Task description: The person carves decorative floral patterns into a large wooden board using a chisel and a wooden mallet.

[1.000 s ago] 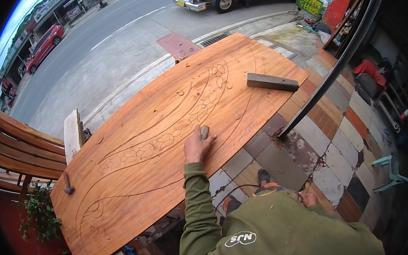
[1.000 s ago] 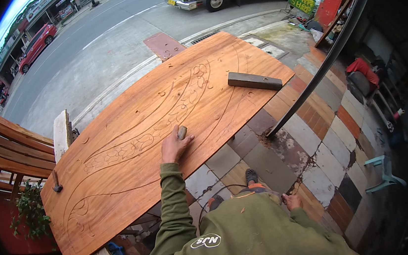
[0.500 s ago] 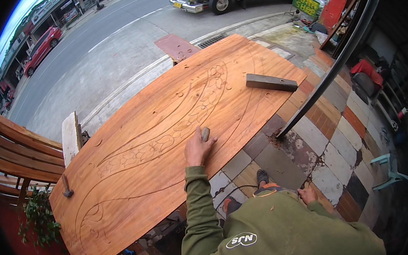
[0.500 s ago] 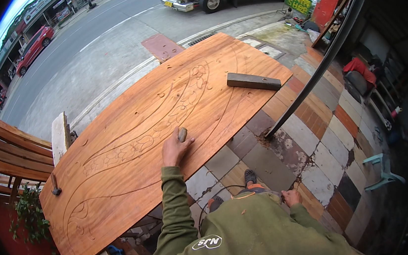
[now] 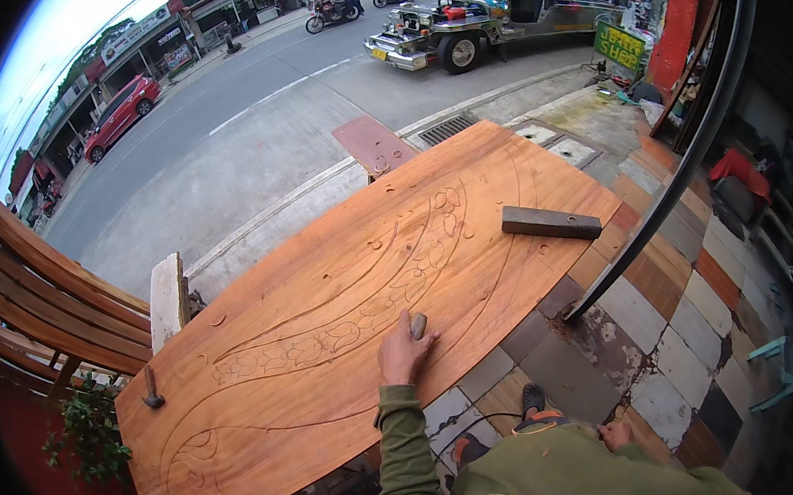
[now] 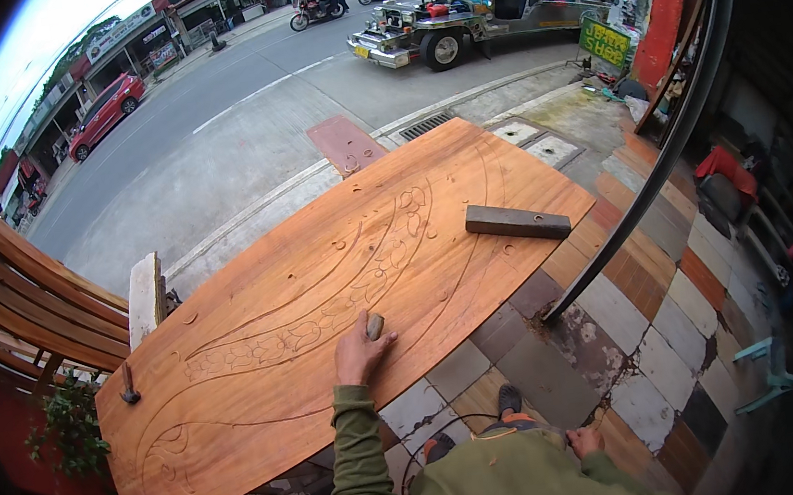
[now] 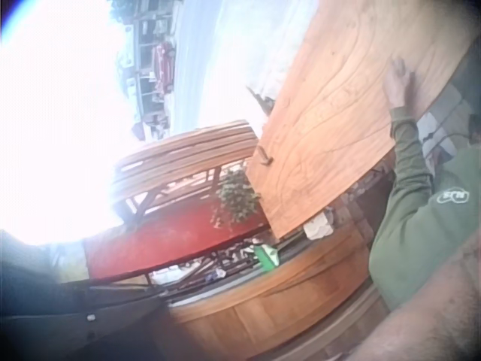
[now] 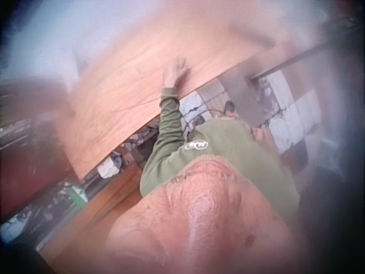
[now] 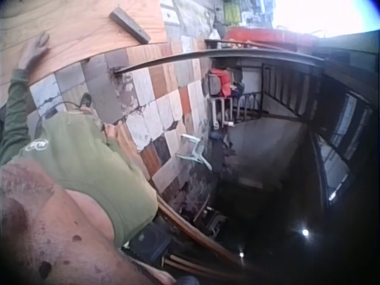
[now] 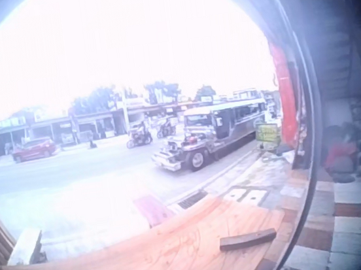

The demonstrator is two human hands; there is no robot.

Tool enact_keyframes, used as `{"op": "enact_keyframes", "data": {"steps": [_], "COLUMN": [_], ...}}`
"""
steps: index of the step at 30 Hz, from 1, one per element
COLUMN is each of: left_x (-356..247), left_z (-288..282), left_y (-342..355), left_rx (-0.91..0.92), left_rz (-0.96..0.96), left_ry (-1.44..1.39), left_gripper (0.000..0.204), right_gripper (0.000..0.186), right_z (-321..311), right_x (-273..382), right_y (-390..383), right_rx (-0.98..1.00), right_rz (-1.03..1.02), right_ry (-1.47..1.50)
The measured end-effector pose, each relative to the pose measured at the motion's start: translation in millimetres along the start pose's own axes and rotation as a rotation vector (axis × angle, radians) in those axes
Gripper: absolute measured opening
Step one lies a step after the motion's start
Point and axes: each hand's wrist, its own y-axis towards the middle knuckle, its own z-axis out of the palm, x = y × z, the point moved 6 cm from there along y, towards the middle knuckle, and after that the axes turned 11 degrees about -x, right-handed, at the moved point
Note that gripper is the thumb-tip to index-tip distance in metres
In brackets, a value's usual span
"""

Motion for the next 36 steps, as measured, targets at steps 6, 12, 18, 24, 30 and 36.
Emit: {"op": "enact_keyframes", "data": {"steps": [6,12,18,24,30,36], "left_x": [-13,-14,-10,-16,-6,-12], "left_z": [3,0,4,5,9,6], "left_y": [4,5,4,8,18,30], "left_rx": [-0.017,0.009,-0.024,-0.055,0.004,0.061], "left_rz": [-0.026,-0.2,-0.377,-0.417,-0.468,-0.494], "left_ry": [0.027,0.103,0.074,0.028,0.004,0.029], "left_gripper": [0.094,0.105,0.116,0.123,0.128,0.128], "right_gripper": [0.029,0.024,0.033,0.034,0.03,0.025], "right_z": [22,13,10,-17,-82,-155], "right_x": [-18,-3,-18,-11,101,227], "right_y": [49,111,203,291,334,324], "right_rx": [0.097,0.162,0.335,0.192,0.318,0.047], "right_rz": [0.11,0.009,0.074,-0.23,-0.305,-0.772], "right_ry": [0.116,0.113,0.326,0.357,0.446,0.457]}}
